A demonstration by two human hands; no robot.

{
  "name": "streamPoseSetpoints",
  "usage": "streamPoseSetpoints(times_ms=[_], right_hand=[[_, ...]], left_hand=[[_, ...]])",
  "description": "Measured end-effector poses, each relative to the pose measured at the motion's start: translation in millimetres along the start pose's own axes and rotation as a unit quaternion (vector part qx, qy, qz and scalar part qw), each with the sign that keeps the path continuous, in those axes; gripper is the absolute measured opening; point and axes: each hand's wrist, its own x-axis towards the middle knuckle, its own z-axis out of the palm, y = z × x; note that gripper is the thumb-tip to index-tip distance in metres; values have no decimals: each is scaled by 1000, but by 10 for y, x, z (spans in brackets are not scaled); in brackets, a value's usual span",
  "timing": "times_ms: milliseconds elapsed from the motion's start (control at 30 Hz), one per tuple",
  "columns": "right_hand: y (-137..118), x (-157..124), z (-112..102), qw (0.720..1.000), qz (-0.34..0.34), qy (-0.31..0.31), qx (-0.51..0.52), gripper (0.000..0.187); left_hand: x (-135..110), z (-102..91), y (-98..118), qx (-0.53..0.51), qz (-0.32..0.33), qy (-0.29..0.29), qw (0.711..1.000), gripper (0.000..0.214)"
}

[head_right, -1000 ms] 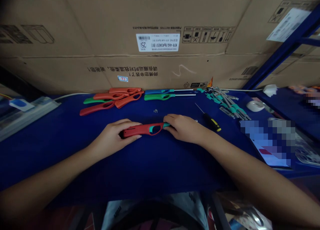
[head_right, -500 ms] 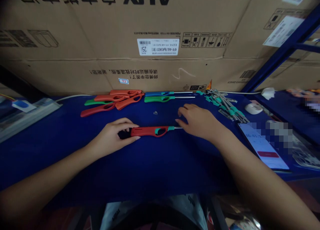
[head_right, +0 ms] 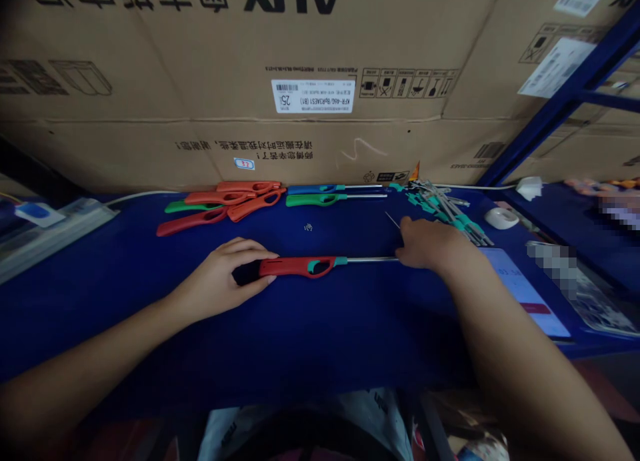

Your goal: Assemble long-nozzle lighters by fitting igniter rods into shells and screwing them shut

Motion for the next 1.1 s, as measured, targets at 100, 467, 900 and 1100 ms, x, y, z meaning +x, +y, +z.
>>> streamPoseSetpoints(times_ms=[100,467,900,1100], right_hand=[[-56,-38,-71,998,18,-62,-28,26],[-328,18,-91,971,-95,148,164,29],[-713,-215,-118,896,-170,227,341,17],[-736,-179,-56,895,-187,221,339,19]], left_hand=[[-5,-9,5,-6,5,-4,1000,26],[-23,-24,87,-49,-4,-25,999,30],[-19,-6,55,-23,28,-21,999,32],[-2,-7,62,-23,29,-22,999,33]])
